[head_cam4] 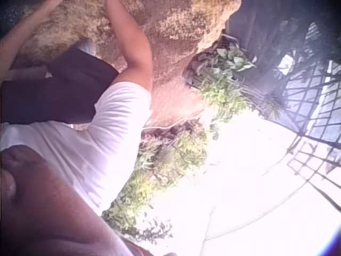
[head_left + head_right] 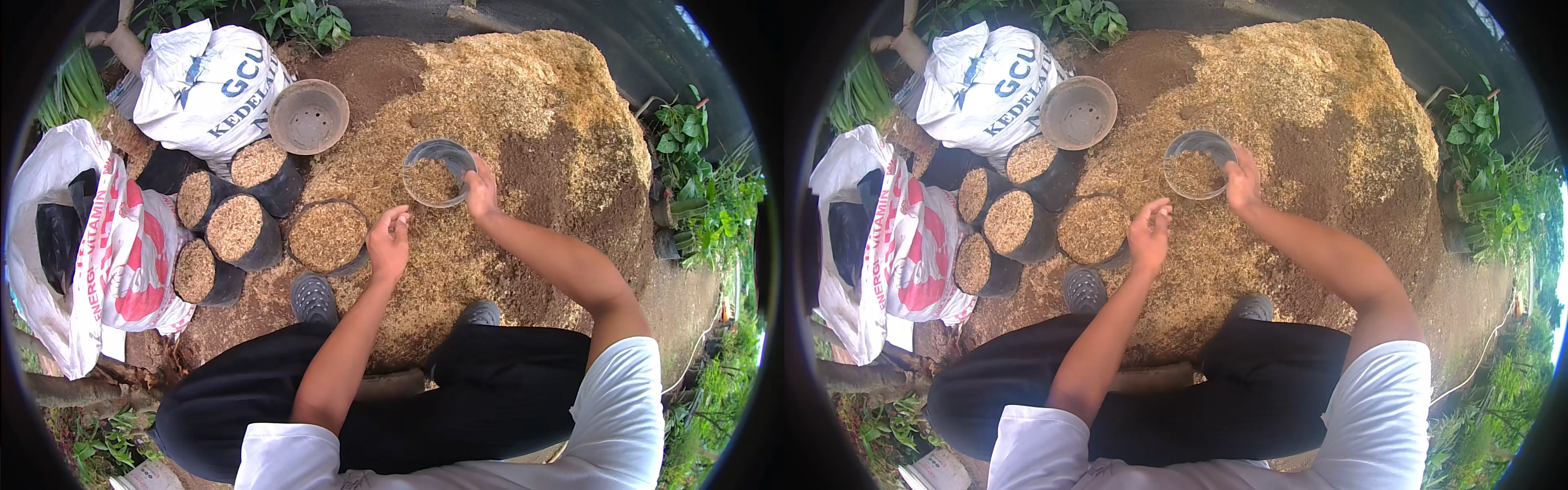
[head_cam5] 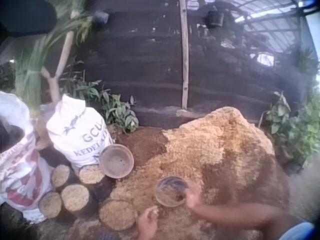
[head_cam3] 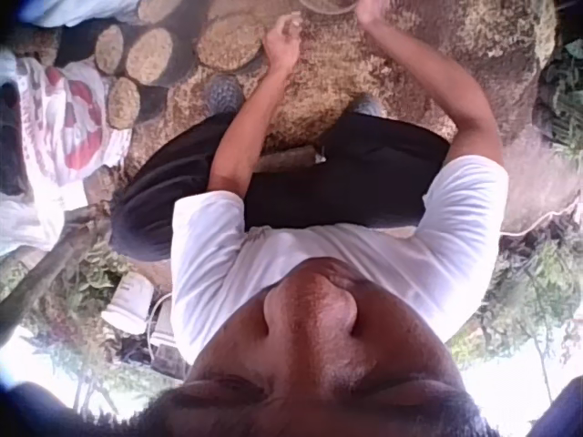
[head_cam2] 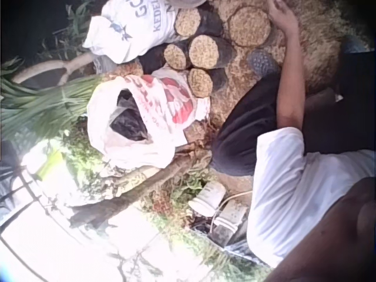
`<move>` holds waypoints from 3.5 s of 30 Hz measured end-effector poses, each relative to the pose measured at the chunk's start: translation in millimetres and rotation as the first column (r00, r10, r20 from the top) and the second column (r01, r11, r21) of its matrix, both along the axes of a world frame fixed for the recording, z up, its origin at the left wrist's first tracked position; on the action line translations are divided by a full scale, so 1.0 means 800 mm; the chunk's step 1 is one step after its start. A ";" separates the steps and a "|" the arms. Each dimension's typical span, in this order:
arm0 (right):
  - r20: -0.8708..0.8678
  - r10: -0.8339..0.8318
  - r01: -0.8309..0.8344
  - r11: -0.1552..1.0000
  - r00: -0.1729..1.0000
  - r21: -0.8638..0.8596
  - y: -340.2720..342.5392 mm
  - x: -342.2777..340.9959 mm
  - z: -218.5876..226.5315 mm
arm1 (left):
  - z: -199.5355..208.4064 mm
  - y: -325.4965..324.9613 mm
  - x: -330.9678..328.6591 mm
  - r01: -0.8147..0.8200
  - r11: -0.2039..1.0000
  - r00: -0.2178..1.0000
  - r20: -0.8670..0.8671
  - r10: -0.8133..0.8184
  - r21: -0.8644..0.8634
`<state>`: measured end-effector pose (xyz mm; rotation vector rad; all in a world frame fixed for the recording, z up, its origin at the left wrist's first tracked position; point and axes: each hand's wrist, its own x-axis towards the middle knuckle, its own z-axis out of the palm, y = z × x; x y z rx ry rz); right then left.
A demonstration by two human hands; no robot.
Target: The person scoops a granular substrate from a large pile using a small plastic cup and pours it into black plastic nursery pots. They press the substrate down with their hands and repeat the process for several pots.
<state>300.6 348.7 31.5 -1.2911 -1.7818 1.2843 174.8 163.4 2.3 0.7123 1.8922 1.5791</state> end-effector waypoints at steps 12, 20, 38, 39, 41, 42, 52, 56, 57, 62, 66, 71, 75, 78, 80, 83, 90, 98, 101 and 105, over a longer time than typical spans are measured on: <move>0.338 0.582 -0.633 0.433 0.740 0.642 -0.117 -0.130 0.043 | 0.032 -0.115 -0.181 -0.534 0.737 0.748 -0.638 0.182 -0.415; 0.449 0.624 -0.691 0.210 0.639 0.691 -0.131 -0.150 0.048 | 0.002 -0.118 -0.188 -0.411 0.903 0.793 -0.538 0.286 -0.126; 0.438 0.703 -0.677 0.084 0.560 0.731 -0.126 -0.167 0.050 | 0.002 -0.139 -0.197 -0.402 0.915 0.845 -0.402 0.352 -0.045; 0.417 0.716 -0.650 0.069 0.560 0.756 -0.125 -0.168 0.050 | 0.001 -0.139 -0.197 -0.414 0.908 0.862 -0.345 0.370 -0.060; 0.433 0.682 -0.657 0.093 0.590 0.748 -0.124 -0.169 0.051 | -0.001 -0.141 -0.197 -0.402 0.914 0.862 -0.361 0.356 -0.057; 0.424 0.672 -0.647 0.109 0.607 0.755 -0.124 -0.169 0.051 | -0.001 -0.142 -0.196 -0.400 0.915 0.861 -0.364 0.355 -0.054; 0.407 0.669 -0.604 0.080 0.622 0.793 -0.114 -0.172 0.054 | 0.007 -0.133 -0.203 -0.303 0.951 0.895 -0.363 0.259 -0.067; 0.404 0.692 -0.617 0.077 0.599 0.783 -0.108 -0.170 0.059 | 0.013 -0.133 -0.202 -0.268 0.958 0.910 -0.353 0.218 -0.100; 0.389 0.725 -0.592 0.033 0.569 0.805 -0.106 -0.168 0.061 | 0.015 -0.132 -0.202 -0.243 0.963 0.922 -0.337 0.191 -0.119; 0.423 0.667 -0.612 0.063 0.613 0.788 -0.095 -0.157 0.065 | 0.024 -0.118 -0.184 -0.188 0.982 0.679 -0.727 0.105 -0.034; 0.313 0.546 -0.493 0.217 0.777 0.843 -0.068 -0.155 0.073 | 0.016 -0.094 -0.135 -0.134 0.922 0.604 -0.768 -0.214 -0.363; 0.197 0.425 -0.406 0.486 0.884 0.774 -0.041 -0.133 0.081 | 0.013 -0.054 -0.122 0.003 0.761 0.540 -0.640 -0.547 -0.648; 0.199 0.417 -0.422 0.557 0.887 0.715 -0.032 -0.099 0.080 | 0.020 -0.041 -0.132 -0.129 0.725 0.523 -0.667 -0.530 -0.677; 0.188 0.408 -0.413 0.582 0.894 0.700 -0.019 -0.081 0.074 | 0.019 -0.055 -0.130 -0.071 0.672 0.410 -0.636 -0.654 -0.737; 0.209 0.388 -0.417 0.596 0.898 0.686 -0.011 -0.070 0.067 | 0.014 -0.064 -0.126 0.049 0.760 0.444 -0.667 -0.598 -0.648; 0.243 0.379 -0.436 0.595 0.893 0.675 0.002 -0.058 0.057 | 0.014 -0.071 -0.131 -0.041 0.748 0.463 -0.676 -0.573 -0.662; 0.259 0.141 -0.279 0.716 0.956 0.640 0.028 -0.023 0.038 | 0.051 -0.021 -0.101 -0.047 0.830 0.526 -0.720 -0.452 -0.556; 0.559 -0.093 -0.438 0.523 0.824 0.731 0.105 0.057 0.012 | 0.025 0.114 0.007 0.403 0.767 0.720 -0.344 -0.602 -0.500; 0.698 -0.103 -0.520 0.593 0.709 0.615 0.116 0.056 -0.006 | 0.002 0.124 0.018 0.405 0.662 0.603 -0.360 -0.712 -0.631; 0.673 0.067 -0.588 0.554 0.737 0.590 0.098 0.056 -0.035 | -0.035 0.128 0.032 0.435 0.532 0.411 -0.366 -0.835 -0.726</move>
